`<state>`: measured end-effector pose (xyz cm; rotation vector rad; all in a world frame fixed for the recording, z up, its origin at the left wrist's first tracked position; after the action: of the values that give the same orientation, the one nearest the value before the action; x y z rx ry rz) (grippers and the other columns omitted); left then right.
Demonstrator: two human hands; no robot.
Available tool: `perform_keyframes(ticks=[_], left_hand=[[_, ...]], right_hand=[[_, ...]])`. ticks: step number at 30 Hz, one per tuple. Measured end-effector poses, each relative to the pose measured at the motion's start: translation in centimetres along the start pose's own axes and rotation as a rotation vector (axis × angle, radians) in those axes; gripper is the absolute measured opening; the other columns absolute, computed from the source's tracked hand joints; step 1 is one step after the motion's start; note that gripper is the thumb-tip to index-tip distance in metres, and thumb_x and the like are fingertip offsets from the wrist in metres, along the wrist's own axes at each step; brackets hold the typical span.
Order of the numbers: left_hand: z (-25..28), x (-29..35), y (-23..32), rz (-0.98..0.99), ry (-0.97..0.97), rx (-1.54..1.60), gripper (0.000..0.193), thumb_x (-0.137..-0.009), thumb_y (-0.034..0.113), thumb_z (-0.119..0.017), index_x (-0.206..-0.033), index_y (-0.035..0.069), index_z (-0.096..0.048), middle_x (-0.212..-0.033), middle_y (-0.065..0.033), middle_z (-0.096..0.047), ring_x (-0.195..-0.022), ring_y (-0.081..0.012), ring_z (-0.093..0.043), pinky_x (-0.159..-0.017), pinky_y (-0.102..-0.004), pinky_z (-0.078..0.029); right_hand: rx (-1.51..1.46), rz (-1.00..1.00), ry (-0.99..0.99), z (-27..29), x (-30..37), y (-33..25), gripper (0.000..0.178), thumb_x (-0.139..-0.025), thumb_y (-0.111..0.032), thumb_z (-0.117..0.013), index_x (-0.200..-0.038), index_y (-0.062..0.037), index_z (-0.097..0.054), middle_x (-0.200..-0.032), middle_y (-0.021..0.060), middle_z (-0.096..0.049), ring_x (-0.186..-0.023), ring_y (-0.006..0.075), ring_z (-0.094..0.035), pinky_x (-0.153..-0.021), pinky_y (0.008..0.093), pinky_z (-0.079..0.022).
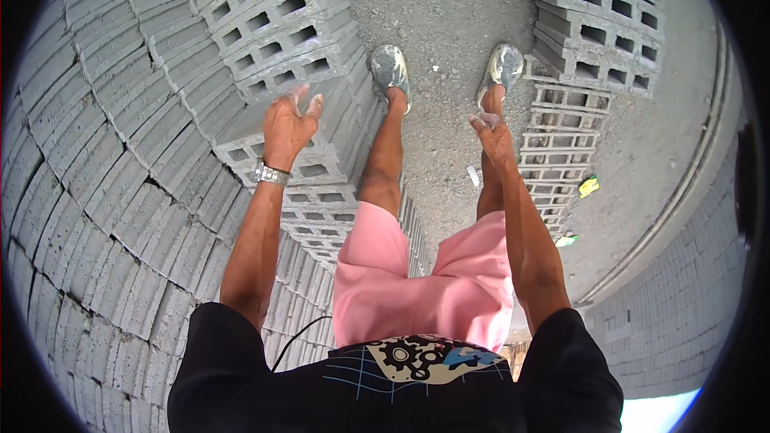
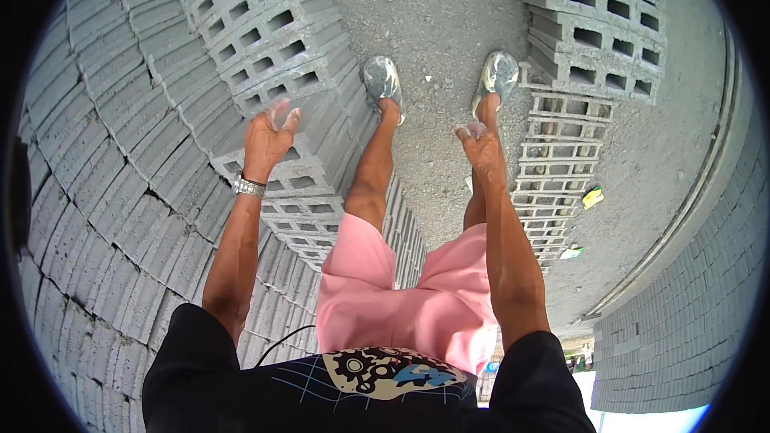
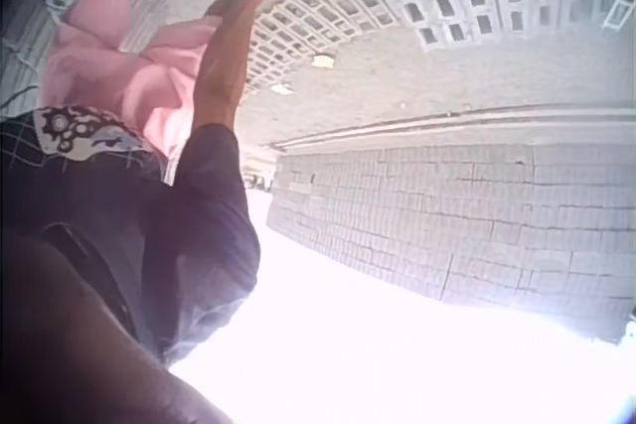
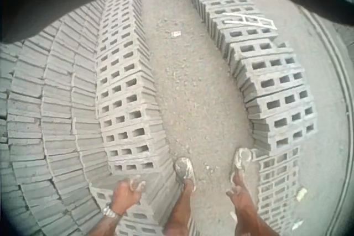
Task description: The person stacks concrete blocks one by one onto a pile by hand, then aligns the stacked blocks using a metal frame.
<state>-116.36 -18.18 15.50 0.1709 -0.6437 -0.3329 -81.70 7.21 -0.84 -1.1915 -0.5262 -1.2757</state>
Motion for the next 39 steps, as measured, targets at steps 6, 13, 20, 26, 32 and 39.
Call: perform_keyframes(ticks=[6,13,20,26,32,39], left_hand=[[-10.6,-4.3,28.9,-0.75,-0.177,-0.033,0.041,-0.083,0.025,-0.07,-0.117,0.003,-0.065,-0.109,-0.018,-0.068,-0.102,-0.0362,-0.062,-0.093,-0.0453,-0.045],[-26.8,-3.4,54.4,-1.535,-0.18,-0.502,0.04,-0.083,0.017,-0.065,-0.121,0.003,-0.063,-0.134,-0.0142,-0.057,-0.133,-0.028,-0.046,-0.115,-0.0443,-0.03],[-35.9,-9.0,58.1,-1.855,-0.194,-0.929,0.021,-0.08,0.009,-0.061,-0.097,-0.002,-0.069,-0.118,-0.0158,-0.066,-0.141,-0.0262,-0.035,-0.12,-0.0441,-0.022],[-38.7,-9.6,59.8,-1.887,-0.307,-1.011,0.012,-0.075,0.009,-0.061,-0.082,0.002,-0.067,-0.099,-0.0132,-0.07,-0.121,-0.0236,-0.052,-0.121,-0.0439,-0.019],[-39.0,-8.0,59.9,-1.753,-0.366,-0.967,0.004,-0.066,0.008,-0.063,-0.065,0.008,-0.066,-0.073,-0.0118,-0.069,-0.1,-0.0229,-0.062,-0.121,-0.0439,-0.017],[-35.7,1.8,61.0,-1.508,-0.661,-0.694,0.01,-0.051,0.01,-0.064,-0.057,0.003,-0.067,-0.065,-0.0197,-0.064,-0.077,-0.0294,-0.063,-0.117,-0.0465,-0.026]], right_hand=[[-0.355,-0.195,0.11,10.9,0.5,6.6,0.058,-0.083,-0.036,-0.074,-0.116,0.0102,-0.062,-0.09,0.0108,-0.067,-0.074,0.0175,-0.061,-0.066,0.0298,-0.05],[-0.74,-0.343,0.229,13.6,5.8,15.8,0.057,-0.088,-0.034,-0.068,-0.122,0.0107,-0.058,-0.097,0.0141,-0.068,-0.077,0.0175,-0.064,-0.067,0.0288,-0.052],[-1.033,-0.515,0.161,6.7,11.4,16.9,0.058,-0.09,-0.04,-0.067,-0.122,0.0076,-0.059,-0.095,0.0102,-0.069,-0.081,0.0163,-0.064,-0.072,0.028,-0.049],[-1.22,-0.517,0.192,0.3,13.4,17.6,0.044,-0.096,-0.047,-0.057,-0.097,-0.0051,-0.07,-0.079,0.0005,-0.065,-0.068,0.0088,-0.055,-0.059,0.0264,-0.042],[-1.211,-0.536,0.22,-0.6,13.1,16.9,0.038,-0.096,-0.041,-0.057,-0.096,-0.0053,-0.068,-0.078,0.0006,-0.063,-0.066,0.0102,-0.054,-0.058,0.0275,-0.043],[-1.315,-0.554,0.245,3.2,16.8,13.5,0.046,-0.095,-0.04,-0.059,-0.112,0.0021,-0.066,-0.088,0.0044,-0.064,-0.072,0.0108,-0.052,-0.063,0.0258,-0.042]])
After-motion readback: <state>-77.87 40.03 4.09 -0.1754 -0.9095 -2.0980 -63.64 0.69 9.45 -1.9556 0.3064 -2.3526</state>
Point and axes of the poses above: each hand's wrist, its own x-axis away from the middle knuckle, its own z-axis out of the back of the hand, y = z × x, the point moved 4 cm from there along -x, towards the middle knuckle
